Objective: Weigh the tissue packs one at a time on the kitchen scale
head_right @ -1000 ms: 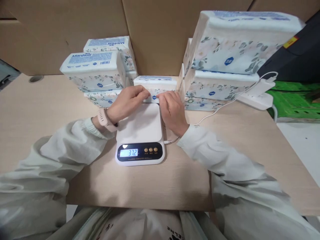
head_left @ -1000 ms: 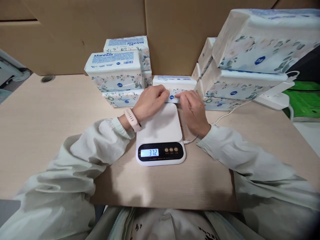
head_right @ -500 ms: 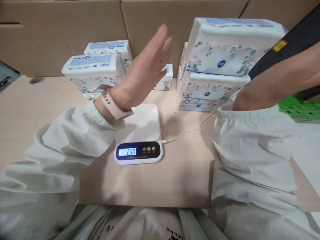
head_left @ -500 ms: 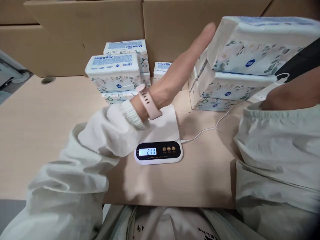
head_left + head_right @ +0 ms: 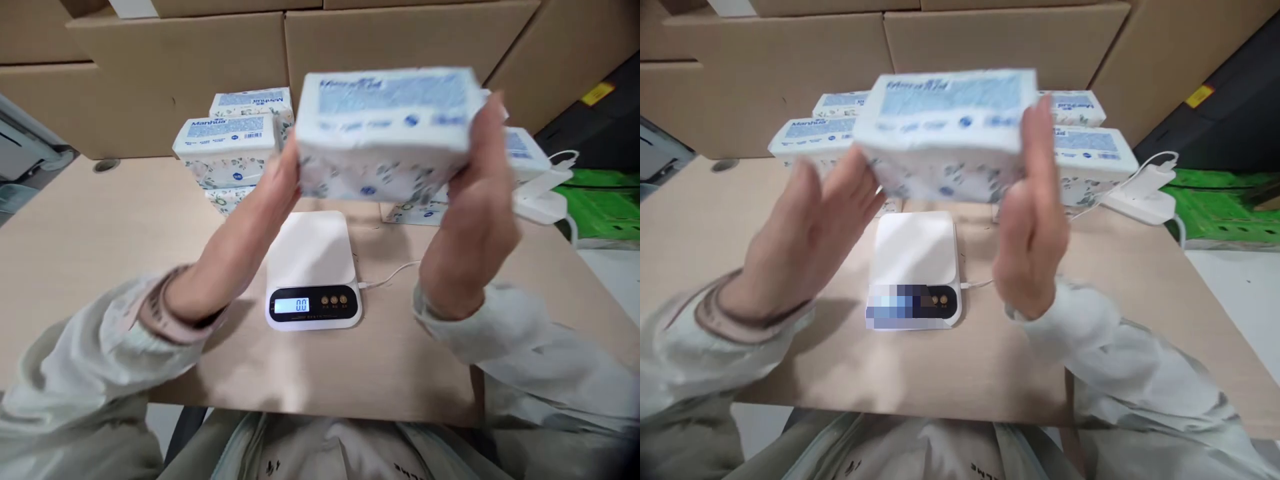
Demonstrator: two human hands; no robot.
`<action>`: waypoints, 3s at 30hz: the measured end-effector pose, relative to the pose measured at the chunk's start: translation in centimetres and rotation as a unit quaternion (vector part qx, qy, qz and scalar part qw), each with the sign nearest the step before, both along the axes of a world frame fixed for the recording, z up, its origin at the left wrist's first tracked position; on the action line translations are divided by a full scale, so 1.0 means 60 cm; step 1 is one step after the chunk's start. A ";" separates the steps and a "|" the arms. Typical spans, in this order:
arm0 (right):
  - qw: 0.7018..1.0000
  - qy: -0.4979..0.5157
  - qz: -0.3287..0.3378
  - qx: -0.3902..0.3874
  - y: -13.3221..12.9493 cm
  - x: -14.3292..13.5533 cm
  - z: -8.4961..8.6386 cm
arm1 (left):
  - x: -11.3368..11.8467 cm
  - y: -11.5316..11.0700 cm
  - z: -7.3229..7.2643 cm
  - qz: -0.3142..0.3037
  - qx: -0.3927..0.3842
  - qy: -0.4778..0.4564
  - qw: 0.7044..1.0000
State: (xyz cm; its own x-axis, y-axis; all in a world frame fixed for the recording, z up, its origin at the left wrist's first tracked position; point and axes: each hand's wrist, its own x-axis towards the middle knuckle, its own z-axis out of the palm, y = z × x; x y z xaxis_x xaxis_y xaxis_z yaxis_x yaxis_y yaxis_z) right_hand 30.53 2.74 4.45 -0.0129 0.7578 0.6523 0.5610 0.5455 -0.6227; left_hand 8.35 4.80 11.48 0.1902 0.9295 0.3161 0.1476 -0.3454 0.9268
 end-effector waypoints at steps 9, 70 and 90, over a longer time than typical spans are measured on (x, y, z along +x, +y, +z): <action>0.991 -0.001 0.136 -0.012 -0.049 -0.025 -0.085 | -0.100 -0.114 -0.115 -0.084 -0.135 -0.038 0.986; 0.960 0.240 0.110 -0.094 -0.047 -0.025 -0.113 | -0.108 -0.090 -0.201 0.054 -0.053 -0.205 0.976; 0.960 0.238 0.108 -0.103 -0.054 -0.010 -0.119 | -0.106 -0.094 -0.191 0.034 -0.075 -0.164 0.983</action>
